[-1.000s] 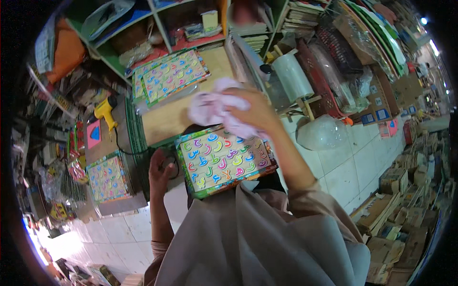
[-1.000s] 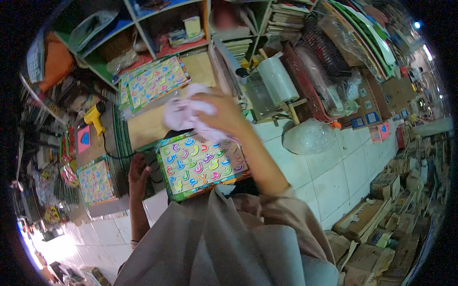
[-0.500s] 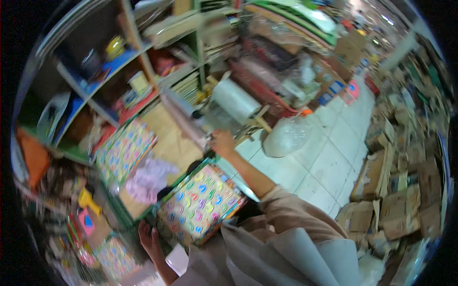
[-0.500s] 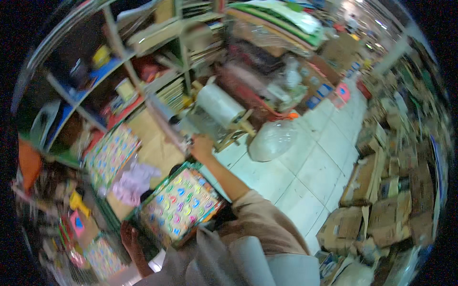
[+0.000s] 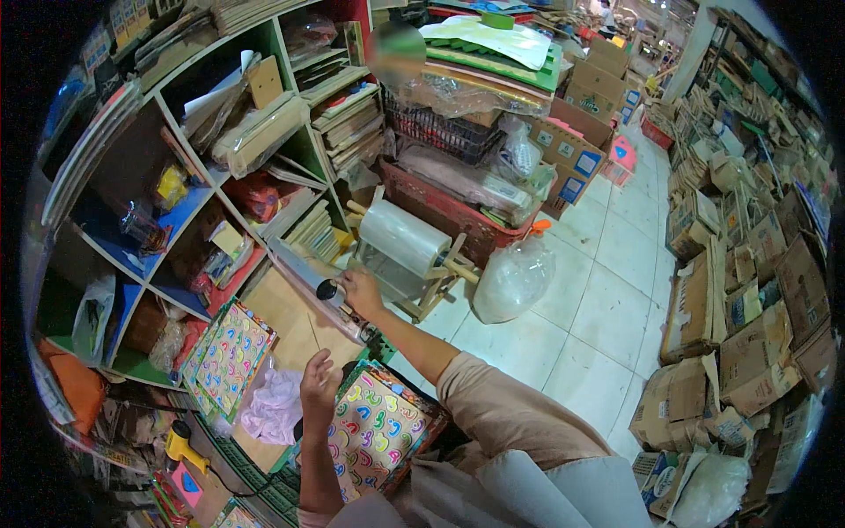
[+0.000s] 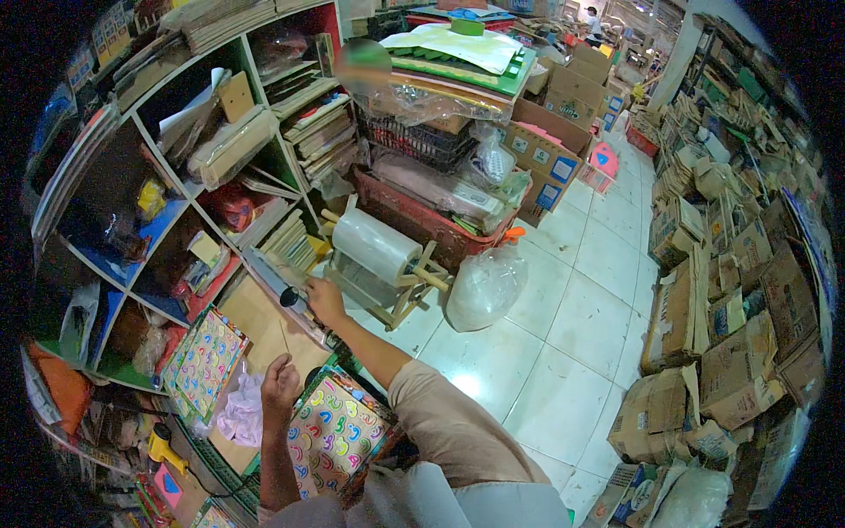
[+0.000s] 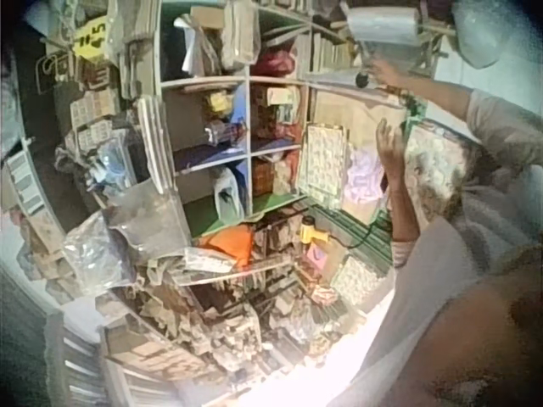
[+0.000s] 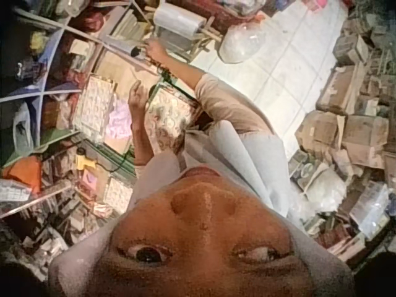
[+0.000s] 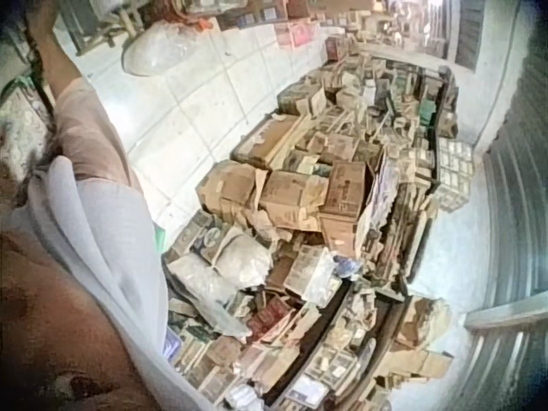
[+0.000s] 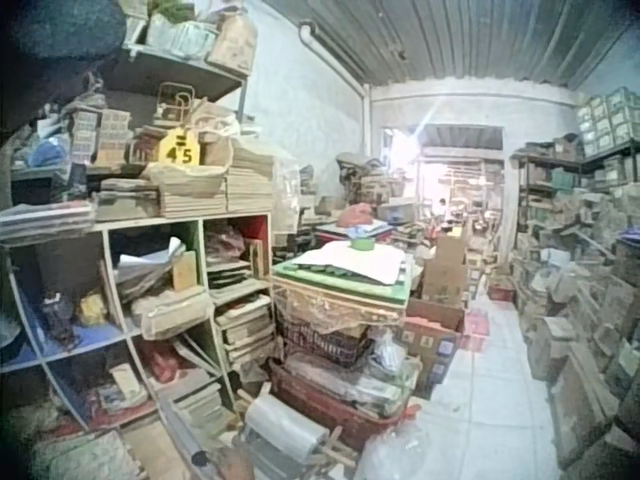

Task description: The recorder is placing printed educational cards into plastic sleeves and wiping them clean with a cloth.

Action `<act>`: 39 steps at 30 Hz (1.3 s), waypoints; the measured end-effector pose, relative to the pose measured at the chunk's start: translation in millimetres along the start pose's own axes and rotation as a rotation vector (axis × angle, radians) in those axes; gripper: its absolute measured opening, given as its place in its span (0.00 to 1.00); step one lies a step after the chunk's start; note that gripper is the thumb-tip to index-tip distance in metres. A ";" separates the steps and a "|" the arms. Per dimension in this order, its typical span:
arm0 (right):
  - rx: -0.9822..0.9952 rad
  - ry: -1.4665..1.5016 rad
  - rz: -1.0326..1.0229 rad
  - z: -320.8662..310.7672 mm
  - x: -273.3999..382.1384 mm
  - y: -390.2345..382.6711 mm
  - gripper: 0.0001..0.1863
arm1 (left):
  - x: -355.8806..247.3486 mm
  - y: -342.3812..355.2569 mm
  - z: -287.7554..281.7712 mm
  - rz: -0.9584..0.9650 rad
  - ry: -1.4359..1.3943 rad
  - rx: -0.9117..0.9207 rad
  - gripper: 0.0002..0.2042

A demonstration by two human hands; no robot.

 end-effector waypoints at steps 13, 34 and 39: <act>0.412 -0.087 -0.383 -40.8 99.7 -96.1 0.03 | 79.0 93.3 33.6 -0.314 -0.715 0.039 0.18; 0.656 0.392 0.737 -143.4 47.4 -230.9 0.14 | 141.3 -18.1 -167.4 -0.167 -0.389 -0.345 0.15; 0.402 0.484 0.784 -131.9 35.9 -212.1 0.03 | 135.6 -5.6 -165.4 -0.101 -0.184 -0.533 0.07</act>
Point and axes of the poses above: each hand's wrist, its own y-axis towards the middle knuckle, its own z-axis out of the palm, x = y × z, the point moved 7 cm from there along y, towards the middle knuckle, and after that the axes turned 10 degrees about -z, right-handed, at the moved point
